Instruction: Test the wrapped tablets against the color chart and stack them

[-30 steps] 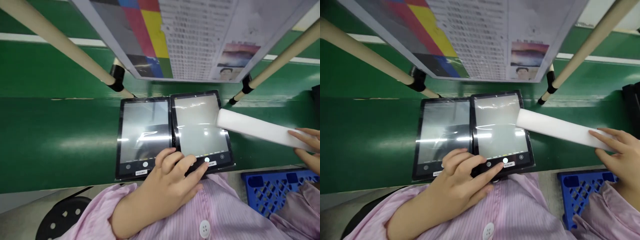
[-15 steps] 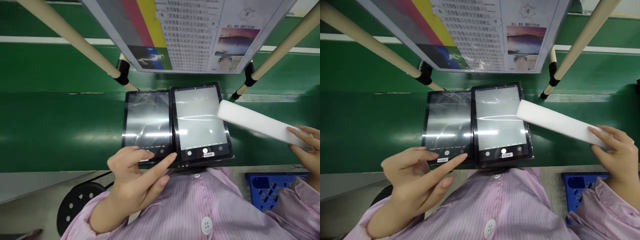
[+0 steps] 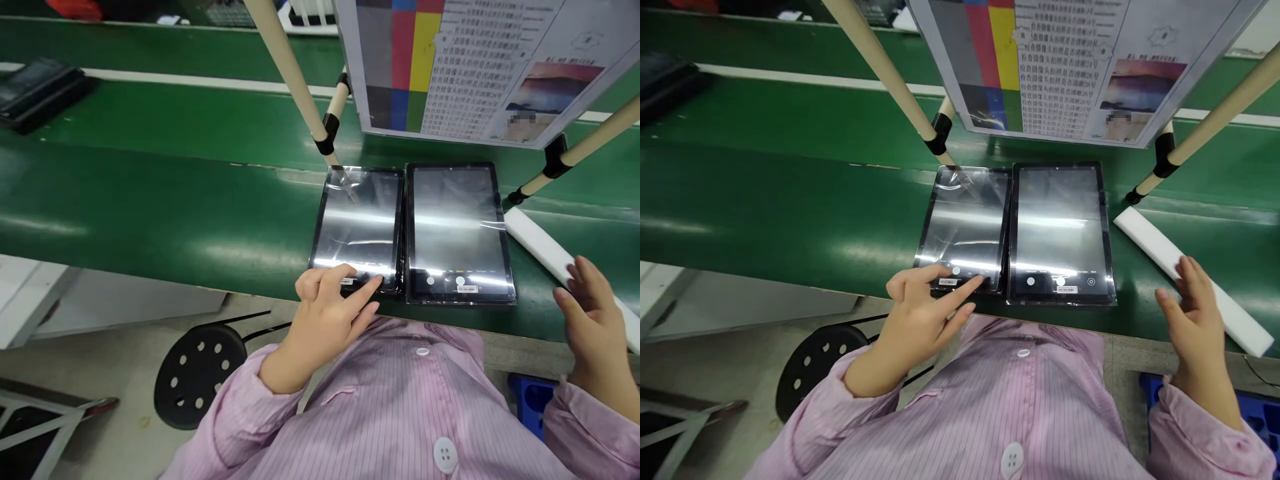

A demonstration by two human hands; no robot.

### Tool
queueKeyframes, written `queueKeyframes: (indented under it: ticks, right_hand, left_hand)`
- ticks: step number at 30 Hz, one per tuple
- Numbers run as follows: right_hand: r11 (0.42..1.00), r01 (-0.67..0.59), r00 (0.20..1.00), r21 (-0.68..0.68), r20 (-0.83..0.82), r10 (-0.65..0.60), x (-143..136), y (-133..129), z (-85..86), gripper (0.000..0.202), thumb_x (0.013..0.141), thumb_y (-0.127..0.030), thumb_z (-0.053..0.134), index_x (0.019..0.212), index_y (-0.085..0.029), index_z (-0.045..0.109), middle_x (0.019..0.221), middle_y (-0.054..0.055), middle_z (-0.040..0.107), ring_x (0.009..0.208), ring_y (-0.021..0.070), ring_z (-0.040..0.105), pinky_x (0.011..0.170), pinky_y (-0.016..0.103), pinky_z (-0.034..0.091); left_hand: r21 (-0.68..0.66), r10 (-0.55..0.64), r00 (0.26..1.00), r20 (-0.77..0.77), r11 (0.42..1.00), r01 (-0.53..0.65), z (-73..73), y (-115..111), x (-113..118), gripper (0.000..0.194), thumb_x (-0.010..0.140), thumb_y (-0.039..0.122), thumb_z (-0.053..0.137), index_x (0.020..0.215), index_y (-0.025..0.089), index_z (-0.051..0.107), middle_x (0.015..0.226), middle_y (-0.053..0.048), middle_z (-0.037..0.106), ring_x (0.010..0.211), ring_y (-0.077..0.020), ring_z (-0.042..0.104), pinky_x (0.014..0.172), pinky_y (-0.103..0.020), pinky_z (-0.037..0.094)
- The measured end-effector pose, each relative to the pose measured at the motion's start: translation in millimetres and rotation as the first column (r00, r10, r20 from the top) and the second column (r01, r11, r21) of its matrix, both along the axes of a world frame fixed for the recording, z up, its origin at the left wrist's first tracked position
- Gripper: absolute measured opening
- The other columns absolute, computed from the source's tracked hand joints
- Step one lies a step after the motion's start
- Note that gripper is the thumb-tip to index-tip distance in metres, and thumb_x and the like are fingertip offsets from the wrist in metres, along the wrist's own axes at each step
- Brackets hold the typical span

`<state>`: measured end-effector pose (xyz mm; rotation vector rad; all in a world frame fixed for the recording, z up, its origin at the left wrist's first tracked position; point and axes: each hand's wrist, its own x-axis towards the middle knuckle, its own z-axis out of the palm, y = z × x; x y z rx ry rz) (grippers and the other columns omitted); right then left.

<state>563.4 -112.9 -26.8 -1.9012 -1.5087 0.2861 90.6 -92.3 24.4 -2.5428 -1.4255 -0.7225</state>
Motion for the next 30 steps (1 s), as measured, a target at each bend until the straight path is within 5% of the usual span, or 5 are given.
queueKeyframes:
  ticks: [6,11,17,21,30]
  right_hand:
    - [0.994,-0.106,0.694,0.013,-0.715,0.083,-111.0,25.2,39.0,0.07,0.088,-0.046,0.083,0.154,-0.041,0.06,0.168,0.007,0.053,0.157,0.0328,0.049,0.132,0.058,0.038]
    - [0.979,-0.177,0.634,-0.105,-0.773,0.032,-129.9,34.1,41.0,0.086,0.079,-0.043,0.085,0.159,-0.036,0.054,0.171,0.004,0.047,0.164,0.032,0.038,0.137,0.058,0.031]
    - [0.983,-0.149,0.711,-0.11,-0.703,0.029,-134.2,36.0,33.4,0.097,0.081,-0.048,0.086,0.167,-0.032,0.043,0.174,0.01,0.042,0.164,0.0327,0.037,0.139,0.058,0.025]
    - [0.992,-0.099,0.668,-0.073,-0.744,0.011,-126.6,32.4,36.5,0.099,0.084,-0.063,0.083,0.168,-0.035,0.038,0.17,0.014,0.048,0.158,0.0354,0.047,0.132,0.063,0.038]
    - [0.98,0.027,0.785,0.199,-0.611,0.102,-139.8,20.5,69.5,0.067,0.097,-0.051,0.073,0.158,-0.036,0.051,0.151,0.012,0.063,0.147,0.0333,0.059,0.127,0.061,0.044]
  left_hand:
    - [-0.075,0.066,0.996,0.058,0.995,-0.062,-13.9,1.7,-8.5,0.031,0.098,0.032,0.07,0.127,0.026,0.081,0.129,-0.02,0.06,0.119,-0.0379,0.051,0.103,-0.058,0.039]
    - [-0.205,0.192,0.942,0.275,0.969,-0.137,-35.9,21.5,-69.8,0.088,0.081,0.053,0.089,0.159,0.024,0.057,0.138,-0.025,0.059,0.131,-0.0506,0.055,0.104,-0.065,0.046]
    - [-0.54,0.372,0.803,0.466,0.838,-0.074,-53.1,43.1,-101.6,0.101,0.068,0.047,0.099,0.157,0.037,0.053,0.097,0.001,0.075,0.076,-0.0296,0.074,0.062,-0.036,0.055]
    - [-0.728,0.609,0.649,0.456,0.674,-0.121,-29.7,45.4,-93.6,0.105,0.058,0.044,0.103,0.152,0.029,0.058,0.093,-0.001,0.078,0.083,-0.0317,0.076,0.07,-0.04,0.06]
    - [-0.765,0.811,0.014,0.585,0.545,0.343,12.6,78.2,-65.0,0.038,0.079,0.049,0.087,0.087,0.014,0.074,0.065,-0.001,0.069,0.045,-0.01,0.051,0.038,-0.019,0.037]
